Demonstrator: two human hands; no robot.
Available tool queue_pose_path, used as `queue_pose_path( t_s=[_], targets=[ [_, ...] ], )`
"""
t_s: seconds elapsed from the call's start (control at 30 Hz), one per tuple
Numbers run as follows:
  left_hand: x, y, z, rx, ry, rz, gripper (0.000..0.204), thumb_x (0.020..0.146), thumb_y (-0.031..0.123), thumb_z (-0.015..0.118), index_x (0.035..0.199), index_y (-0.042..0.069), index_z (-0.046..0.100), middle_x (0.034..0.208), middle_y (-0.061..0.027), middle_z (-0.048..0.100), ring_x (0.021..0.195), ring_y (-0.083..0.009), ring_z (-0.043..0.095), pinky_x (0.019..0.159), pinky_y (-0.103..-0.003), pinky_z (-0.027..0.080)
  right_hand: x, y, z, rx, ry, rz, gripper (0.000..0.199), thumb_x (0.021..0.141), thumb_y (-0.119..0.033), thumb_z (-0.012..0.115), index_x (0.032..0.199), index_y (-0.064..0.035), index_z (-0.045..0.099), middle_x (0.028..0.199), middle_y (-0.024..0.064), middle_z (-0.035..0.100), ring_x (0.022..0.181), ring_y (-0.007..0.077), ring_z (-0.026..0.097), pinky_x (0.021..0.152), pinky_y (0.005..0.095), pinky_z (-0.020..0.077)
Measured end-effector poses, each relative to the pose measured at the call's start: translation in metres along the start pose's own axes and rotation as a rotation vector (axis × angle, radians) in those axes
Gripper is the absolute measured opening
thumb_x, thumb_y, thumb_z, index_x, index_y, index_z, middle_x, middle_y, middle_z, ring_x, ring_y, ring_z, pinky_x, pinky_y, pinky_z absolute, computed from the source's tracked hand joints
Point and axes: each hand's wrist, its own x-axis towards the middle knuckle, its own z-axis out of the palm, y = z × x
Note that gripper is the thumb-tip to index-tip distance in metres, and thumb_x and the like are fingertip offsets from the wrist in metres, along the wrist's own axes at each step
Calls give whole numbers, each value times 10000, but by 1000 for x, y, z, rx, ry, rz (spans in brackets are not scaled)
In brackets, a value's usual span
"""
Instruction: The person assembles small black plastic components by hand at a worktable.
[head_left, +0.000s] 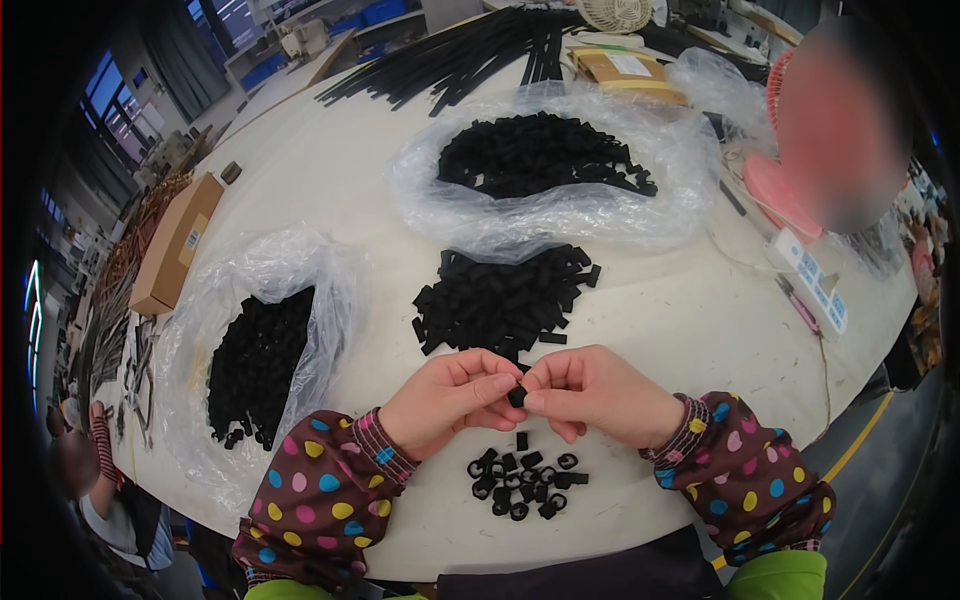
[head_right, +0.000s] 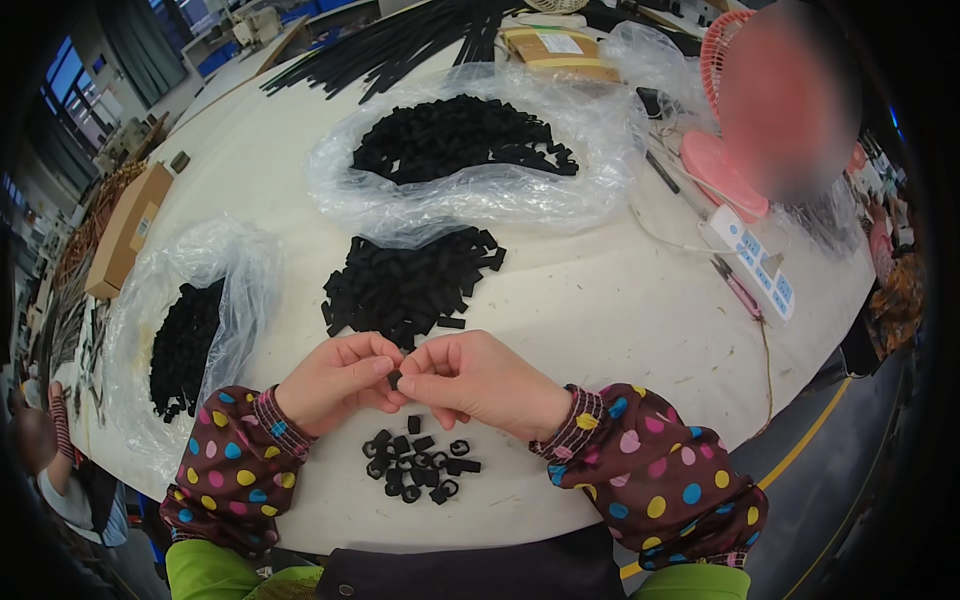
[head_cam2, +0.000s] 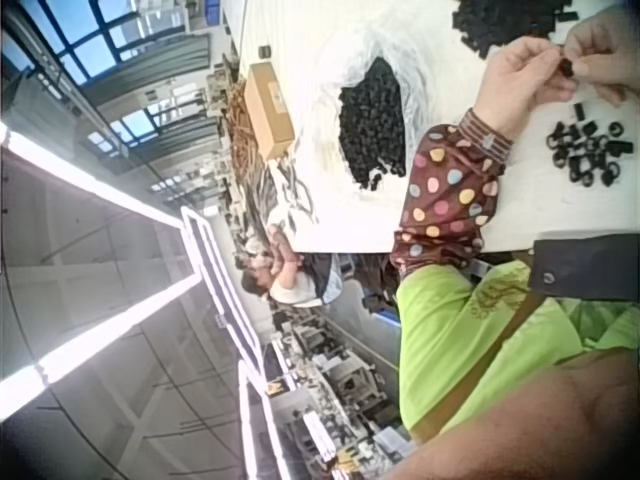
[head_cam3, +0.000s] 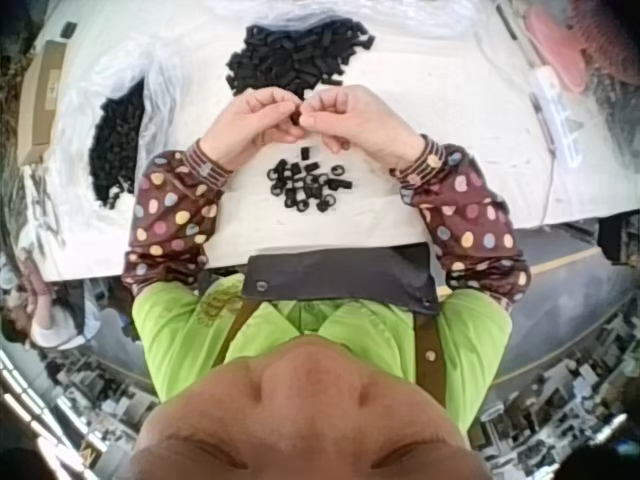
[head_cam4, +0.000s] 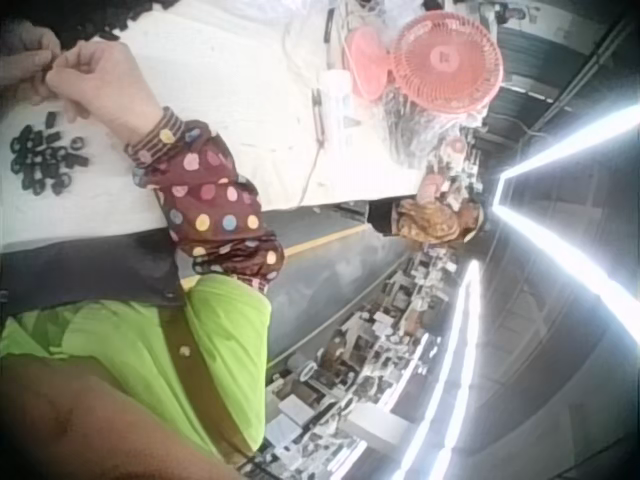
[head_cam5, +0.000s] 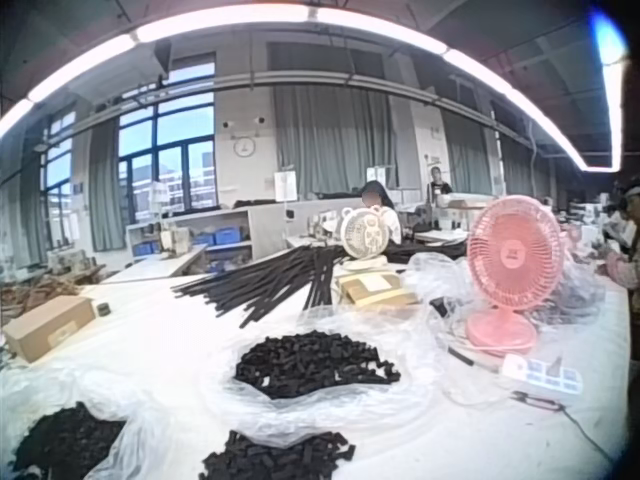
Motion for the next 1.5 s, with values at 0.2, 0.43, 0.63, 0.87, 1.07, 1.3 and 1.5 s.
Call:
queue_pose_path(
  t_s=[0.2,0.43,0.63,0.87,1.07,1.3,1.5],
  targets=[
    [0,-1,-6,-130,-69,-62,167,893,181,577,953,26,558,907,-40,603,805,-120,620,765,-268,529,-2,-1,7,-113,61,-83,76,855,-93,576,826,-27,551,710,-22,553,573,42,519,515,182,417],
    [2,-4,-3,360,-2,199,122,834,69,632,915,8,563,894,-19,589,829,-94,601,798,-256,522,2,18,9,-758,346,-457,142,730,-116,646,796,-41,545,690,32,583,551,134,572,509,264,452],
    [1,-6,14,671,127,558,160,766,-42,627,913,-17,568,902,-57,601,856,-116,609,804,-242,526,3,21,16,-985,579,-611,142,728,-112,629,779,-58,508,691,34,586,566,189,595,500,296,455],
    [-3,-12,15,763,346,686,176,722,-46,642,874,-12,561,827,-59,608,809,-121,635,771,-254,534,-3,11,12,-735,405,-590,127,776,-105,629,829,-29,543,741,55,605,615,152,621,529,258,464],
    [-5,-7,16,751,204,607,111,722,-32,636,792,-8,553,785,-47,601,770,-113,634,750,-234,522,-2,9,1,-464,209,-390,148,776,-106,650,866,-10,583,743,62,607,615,121,610,567,228,475],
    [-3,-11,19,739,310,569,107,767,-9,610,849,8,545,796,-40,585,758,-115,611,724,-245,519,-2,12,14,-740,363,-492,148,780,-102,649,848,-4,561,780,48,636,679,92,630,581,236,498],
    [-8,5,8,-37,-50,155,147,826,10,611,953,10,536,905,-64,610,819,-125,623,779,-256,517,-2,3,7,77,70,-211,87,857,-27,533,935,1,510,810,91,623,715,153,639,643,243,516]
  ],
)
